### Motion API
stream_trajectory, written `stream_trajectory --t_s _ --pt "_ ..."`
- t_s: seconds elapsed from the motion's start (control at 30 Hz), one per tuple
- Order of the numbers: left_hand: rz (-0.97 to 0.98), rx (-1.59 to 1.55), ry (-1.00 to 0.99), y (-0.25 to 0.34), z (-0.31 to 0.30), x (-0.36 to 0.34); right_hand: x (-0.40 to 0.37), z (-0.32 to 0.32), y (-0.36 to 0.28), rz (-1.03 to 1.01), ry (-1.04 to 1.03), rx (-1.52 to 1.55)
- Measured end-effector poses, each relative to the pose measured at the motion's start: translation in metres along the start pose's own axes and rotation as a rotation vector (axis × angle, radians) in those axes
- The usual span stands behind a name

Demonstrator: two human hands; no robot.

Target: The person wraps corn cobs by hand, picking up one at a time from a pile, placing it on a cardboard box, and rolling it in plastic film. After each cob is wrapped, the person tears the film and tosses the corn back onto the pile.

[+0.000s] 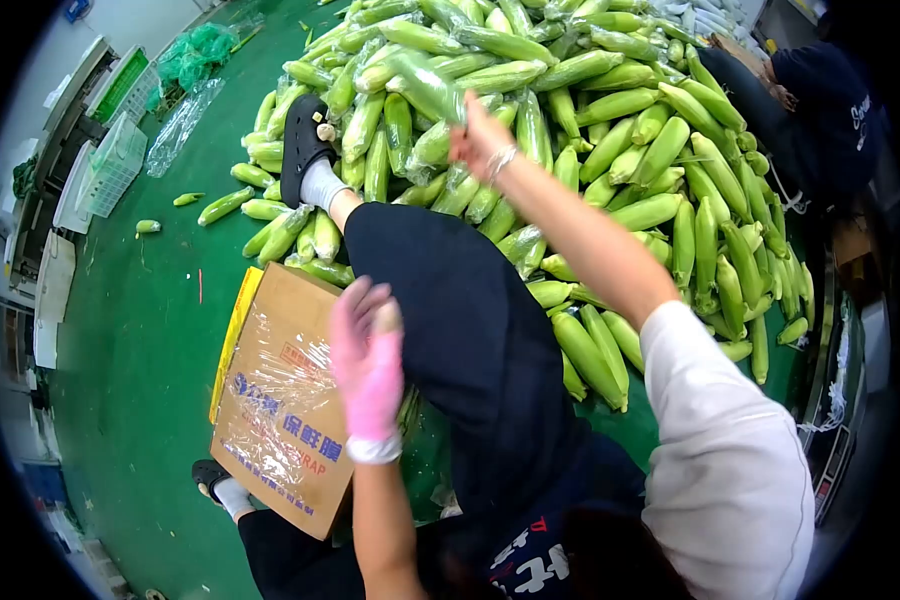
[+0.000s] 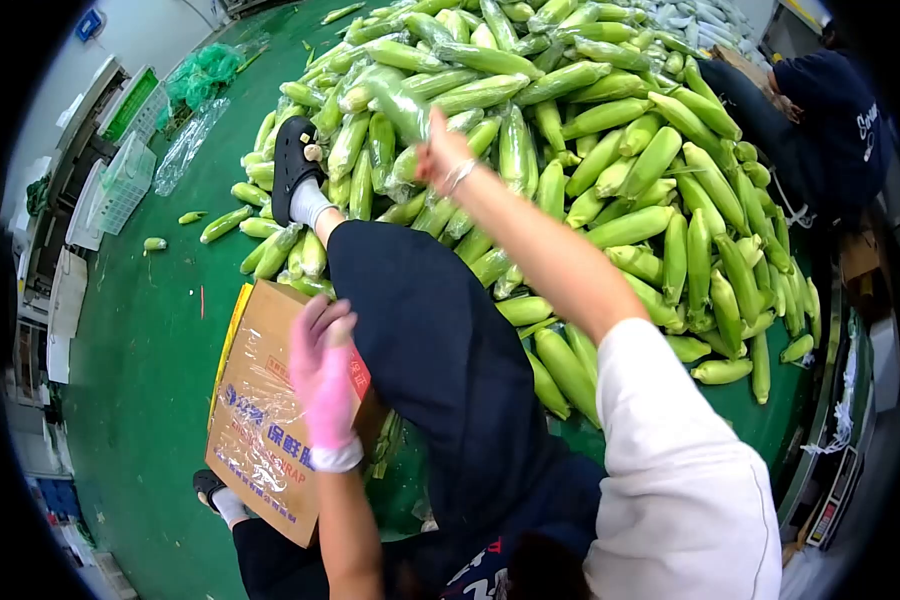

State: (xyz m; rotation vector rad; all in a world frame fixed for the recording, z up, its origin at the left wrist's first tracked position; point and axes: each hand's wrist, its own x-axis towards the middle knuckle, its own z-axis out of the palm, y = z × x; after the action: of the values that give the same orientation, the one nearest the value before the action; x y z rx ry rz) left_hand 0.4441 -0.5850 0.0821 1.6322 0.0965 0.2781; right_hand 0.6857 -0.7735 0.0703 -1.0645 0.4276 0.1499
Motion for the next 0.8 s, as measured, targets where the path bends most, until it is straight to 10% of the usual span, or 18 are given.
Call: stream_trajectory --t_s 0.13,0.17,0.3,0.43,0.63,0.7,0.8 --pt "-0.172 0.192 0.259 -0.006 -0.098 -0.055 0.032 -0.057 -0.018 -0.578 -0.238 -0.427" --pt "-0.249 0.228 0.347 -0.004 -0.119 -0.076 0.031 -0.089 0.000 -0.464 -0.237 -0.786" --pt "-0.268 0.432 0.588 -0.054 -0.209 -0.156 -0.005 -0.240 0.182 -0.603 -0.586 -1.708" --pt "-0.356 0.754 0.744 -0.039 -0.225 -0.175 -0.001 -0.280 0.252 -0.525 -0.486 -1.597" --pt "-0.387 1.242 0.627 -0.059 -0.239 -0.168 -0.040 -0.238 0.189 -0.573 -0.389 -1.448" --pt "-0.493 1.210 0.569 -0.051 -0.235 -0.169 -0.058 -0.212 0.144 -0.462 -0.401 -1.832" --pt "-0.483 1.230 0.492 -0.055 -0.234 -0.175 -0.102 -0.187 0.091 -0.908 -0.251 -1.681"
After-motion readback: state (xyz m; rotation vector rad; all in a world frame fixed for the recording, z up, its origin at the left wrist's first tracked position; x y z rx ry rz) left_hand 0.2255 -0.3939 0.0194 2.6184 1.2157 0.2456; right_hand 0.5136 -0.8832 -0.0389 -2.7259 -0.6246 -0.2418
